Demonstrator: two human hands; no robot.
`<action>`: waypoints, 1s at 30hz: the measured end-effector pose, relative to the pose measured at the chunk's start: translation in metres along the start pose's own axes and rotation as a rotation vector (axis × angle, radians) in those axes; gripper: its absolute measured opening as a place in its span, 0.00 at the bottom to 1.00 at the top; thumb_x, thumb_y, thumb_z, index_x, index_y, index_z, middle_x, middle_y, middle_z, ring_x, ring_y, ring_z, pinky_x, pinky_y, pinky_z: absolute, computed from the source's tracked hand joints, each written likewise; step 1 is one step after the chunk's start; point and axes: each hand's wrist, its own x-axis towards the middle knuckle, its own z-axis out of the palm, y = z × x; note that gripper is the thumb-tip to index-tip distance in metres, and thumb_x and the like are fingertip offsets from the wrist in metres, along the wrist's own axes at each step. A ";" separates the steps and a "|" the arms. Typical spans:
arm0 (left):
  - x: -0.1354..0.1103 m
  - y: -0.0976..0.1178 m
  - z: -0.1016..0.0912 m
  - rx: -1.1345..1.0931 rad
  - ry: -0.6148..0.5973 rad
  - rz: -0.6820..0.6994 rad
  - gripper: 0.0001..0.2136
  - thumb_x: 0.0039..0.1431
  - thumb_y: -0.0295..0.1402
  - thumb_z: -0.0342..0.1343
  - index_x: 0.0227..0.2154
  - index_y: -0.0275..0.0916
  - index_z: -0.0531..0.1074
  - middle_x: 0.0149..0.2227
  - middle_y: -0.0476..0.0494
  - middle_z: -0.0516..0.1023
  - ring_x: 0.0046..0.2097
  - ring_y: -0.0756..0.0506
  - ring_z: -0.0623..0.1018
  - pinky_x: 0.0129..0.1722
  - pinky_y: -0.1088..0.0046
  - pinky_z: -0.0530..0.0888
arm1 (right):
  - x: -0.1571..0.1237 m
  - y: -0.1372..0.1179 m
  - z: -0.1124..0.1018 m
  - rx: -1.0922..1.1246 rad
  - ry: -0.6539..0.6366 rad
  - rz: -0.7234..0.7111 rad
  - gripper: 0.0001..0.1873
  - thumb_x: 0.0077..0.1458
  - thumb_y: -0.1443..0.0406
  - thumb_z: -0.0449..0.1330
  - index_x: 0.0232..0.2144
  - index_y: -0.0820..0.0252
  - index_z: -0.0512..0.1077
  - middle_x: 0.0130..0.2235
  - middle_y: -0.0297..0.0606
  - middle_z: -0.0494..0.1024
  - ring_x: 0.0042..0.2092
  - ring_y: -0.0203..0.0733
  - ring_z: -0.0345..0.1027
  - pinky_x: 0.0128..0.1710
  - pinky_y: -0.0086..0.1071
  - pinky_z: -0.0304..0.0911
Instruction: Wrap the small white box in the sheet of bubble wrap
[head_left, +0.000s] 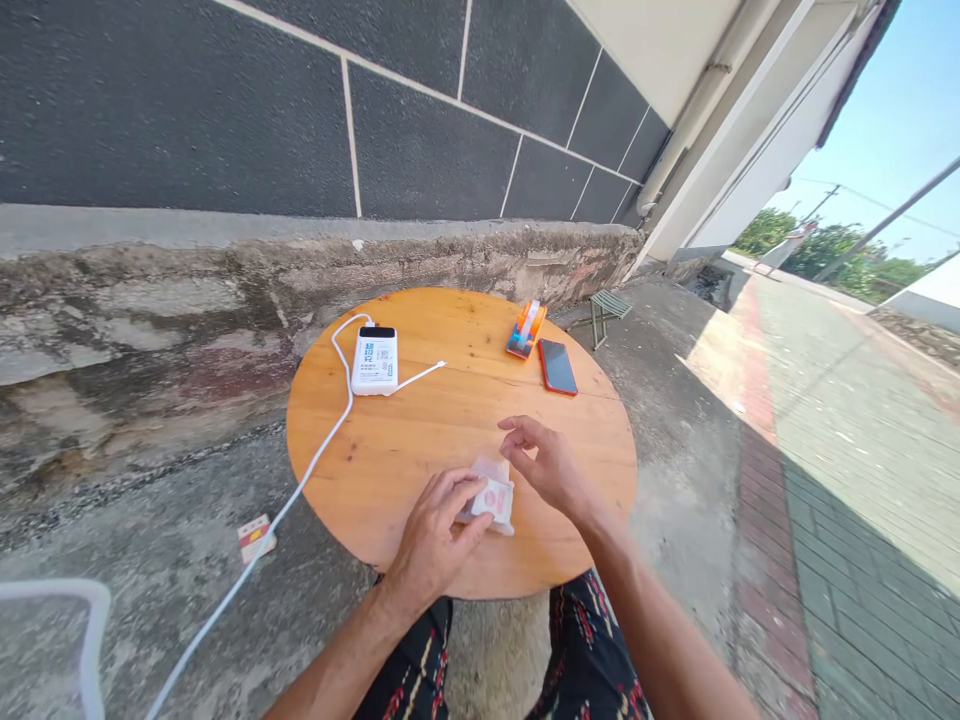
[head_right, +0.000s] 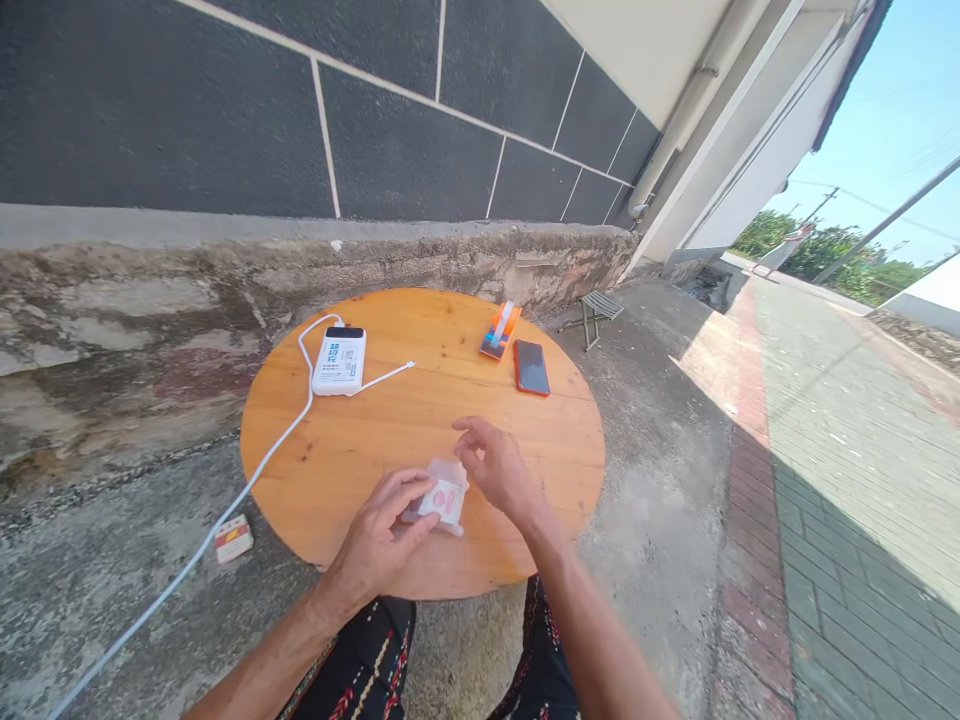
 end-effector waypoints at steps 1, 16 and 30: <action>0.000 0.001 0.000 0.002 -0.002 0.000 0.14 0.57 0.28 0.54 0.47 0.43 0.68 0.49 0.43 0.70 0.51 0.44 0.70 0.49 0.66 0.71 | -0.007 -0.006 0.001 -0.025 0.021 -0.020 0.14 0.55 0.71 0.54 0.45 0.57 0.68 0.31 0.30 0.75 0.34 0.36 0.69 0.40 0.31 0.62; 0.001 0.000 0.003 -0.057 0.008 -0.147 0.22 0.56 0.29 0.58 0.53 0.45 0.62 0.49 0.45 0.71 0.51 0.45 0.71 0.52 0.65 0.70 | -0.061 -0.028 0.031 -0.498 0.092 -0.286 0.13 0.64 0.71 0.49 0.49 0.59 0.64 0.35 0.39 0.75 0.36 0.44 0.64 0.38 0.37 0.56; 0.006 0.004 -0.002 -0.090 -0.031 -0.118 0.18 0.59 0.30 0.53 0.53 0.45 0.65 0.51 0.42 0.70 0.53 0.43 0.70 0.52 0.63 0.70 | -0.062 -0.019 0.027 -0.522 0.079 -0.310 0.13 0.65 0.70 0.49 0.50 0.58 0.66 0.37 0.40 0.76 0.40 0.44 0.67 0.41 0.38 0.57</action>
